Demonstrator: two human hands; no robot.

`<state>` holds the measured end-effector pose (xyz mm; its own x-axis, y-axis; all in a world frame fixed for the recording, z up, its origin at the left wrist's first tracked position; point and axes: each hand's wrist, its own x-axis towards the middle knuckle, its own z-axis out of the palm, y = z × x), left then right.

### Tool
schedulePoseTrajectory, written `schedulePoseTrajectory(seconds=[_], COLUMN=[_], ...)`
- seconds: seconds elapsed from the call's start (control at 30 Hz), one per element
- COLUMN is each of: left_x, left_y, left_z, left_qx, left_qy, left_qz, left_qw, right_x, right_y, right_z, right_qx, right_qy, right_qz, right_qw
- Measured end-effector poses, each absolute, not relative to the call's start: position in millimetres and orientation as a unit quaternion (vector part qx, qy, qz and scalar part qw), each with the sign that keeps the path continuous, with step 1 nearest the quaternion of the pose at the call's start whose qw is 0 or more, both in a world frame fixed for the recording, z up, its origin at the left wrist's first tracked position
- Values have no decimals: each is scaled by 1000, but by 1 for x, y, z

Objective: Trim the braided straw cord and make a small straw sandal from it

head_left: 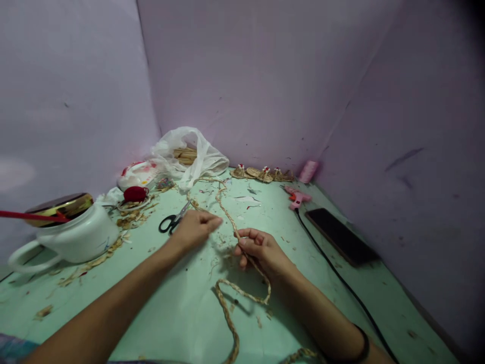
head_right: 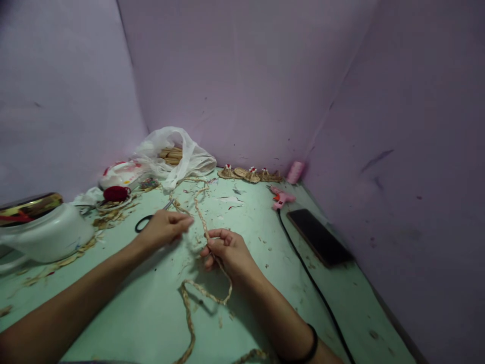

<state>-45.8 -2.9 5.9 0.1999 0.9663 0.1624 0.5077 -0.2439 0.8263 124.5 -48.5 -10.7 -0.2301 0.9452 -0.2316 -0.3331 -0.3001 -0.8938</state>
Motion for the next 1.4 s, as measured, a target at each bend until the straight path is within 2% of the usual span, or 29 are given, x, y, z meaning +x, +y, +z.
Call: schedulePoseTrajectory(seconds=[0.07,0.13,0.37,0.63,0.7,0.83,0.9,1.1,1.23,1.4], left_x=[-27,-15,-21,-18,-18,-16,-13,-4,-2,-3], left_y=[-12,-17,-8,-12,-15,-24,-28,-33,-35,-35], left_z=[1,-3,-3,-3,-4,-6,-7,-11,-14,-14], left_qx=[619,516,464,503,516,546,560,558,567,594], left_qy=[488,475,488,494,495,485,482,474,466,464], left_qz=[320,365,443,413,393,338,316,291,269,241], left_qw=[526,613,591,576,579,593,596,616,624,612], right_x=[123,123,118,124,127,131,131,126,126,127], right_y=[-50,-51,-56,-53,-50,-44,-43,-45,-44,-42], right_z=[-12,-13,-17,-21,-20,-18,-18,-17,-16,-14], right_qx=[-414,-410,-432,-399,-411,-452,-439,-390,-408,-425], right_qy=[-376,-385,-424,-455,-442,-366,-362,-385,-374,-359], right_qz=[698,707,729,748,739,682,668,667,636,635], right_qw=[448,429,319,273,299,444,480,504,537,536])
